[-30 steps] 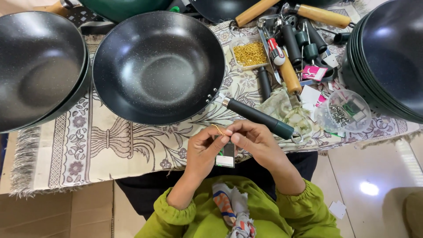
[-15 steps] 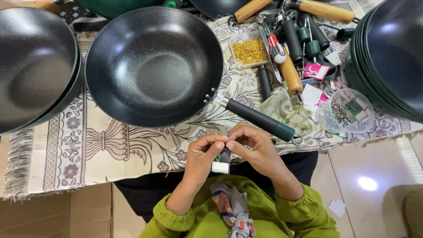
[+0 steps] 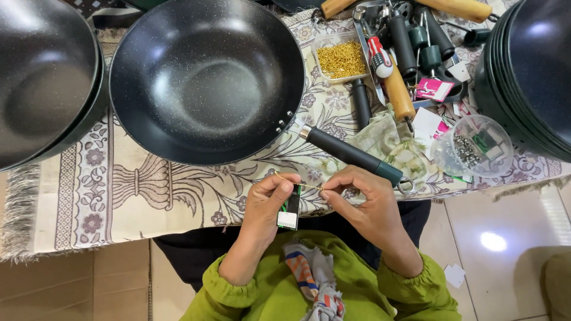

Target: Attaching a handle to a wok by aligning the parts and inserting a small metal fastener.

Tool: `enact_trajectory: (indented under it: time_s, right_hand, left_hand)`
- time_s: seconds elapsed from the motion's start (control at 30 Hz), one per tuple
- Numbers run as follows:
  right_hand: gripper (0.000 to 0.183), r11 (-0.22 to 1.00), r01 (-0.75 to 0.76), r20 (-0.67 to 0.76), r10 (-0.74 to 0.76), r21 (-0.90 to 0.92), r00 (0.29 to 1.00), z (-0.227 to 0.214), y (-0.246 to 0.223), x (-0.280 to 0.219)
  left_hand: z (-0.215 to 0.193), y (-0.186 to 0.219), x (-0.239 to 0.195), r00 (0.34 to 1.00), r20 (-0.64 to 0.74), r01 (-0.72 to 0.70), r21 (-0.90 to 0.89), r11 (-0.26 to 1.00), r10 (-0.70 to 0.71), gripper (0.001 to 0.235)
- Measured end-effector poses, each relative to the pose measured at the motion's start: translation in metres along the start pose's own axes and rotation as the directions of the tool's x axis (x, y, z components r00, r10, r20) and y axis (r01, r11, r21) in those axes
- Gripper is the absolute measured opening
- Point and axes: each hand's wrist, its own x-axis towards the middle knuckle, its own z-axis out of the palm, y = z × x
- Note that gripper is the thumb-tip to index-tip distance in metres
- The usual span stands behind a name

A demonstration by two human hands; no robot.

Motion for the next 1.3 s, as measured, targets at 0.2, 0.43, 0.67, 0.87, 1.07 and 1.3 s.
enact_trajectory:
  time_s: [0.2, 0.43, 0.67, 0.87, 1.07, 1.3]
  right_hand:
    - [0.008, 0.999, -0.013, -0.061, 0.01, -0.05, 0.998, -0.007, -0.001, -0.006]
    - [0.009, 1.0, -0.006, -0.122, 0.007, 0.009, 0.993, -0.012, 0.006, -0.013]
    - [0.005, 0.999, 0.021, -0.103, -0.026, -0.045, 0.994, -0.009, -0.004, -0.009]
    - [0.003, 0.977, 0.095, -0.061, -0.108, -0.191, 0.992, -0.003, -0.011, -0.005]
    - [0.004, 0.947, 0.179, -0.037, -0.196, -0.265, 0.98, -0.003, -0.018, -0.005]
    - [0.005, 0.94, 0.194, -0.028, -0.21, -0.28, 0.977, -0.01, -0.013, -0.004]
  left_hand:
    - [-0.005, -0.004, 0.004, 0.995, -0.103, 0.002, -0.033, 0.999, -0.005, 0.02]
    - [-0.008, -0.011, -0.001, 0.988, -0.152, 0.001, -0.167, 0.986, -0.026, 0.024]
    - [0.01, 0.014, -0.011, 0.998, 0.017, 0.06, 0.146, 0.987, -0.063, 0.023]
    - [0.026, 0.001, -0.018, 0.935, 0.261, 0.2, 0.177, 0.964, -0.242, 0.041]
    - [0.022, -0.002, 0.0, 0.953, 0.103, 0.296, -0.127, 0.947, -0.284, 0.046]
    - [0.026, 0.01, -0.001, 0.965, 0.038, 0.258, -0.289, 0.922, -0.258, 0.038]
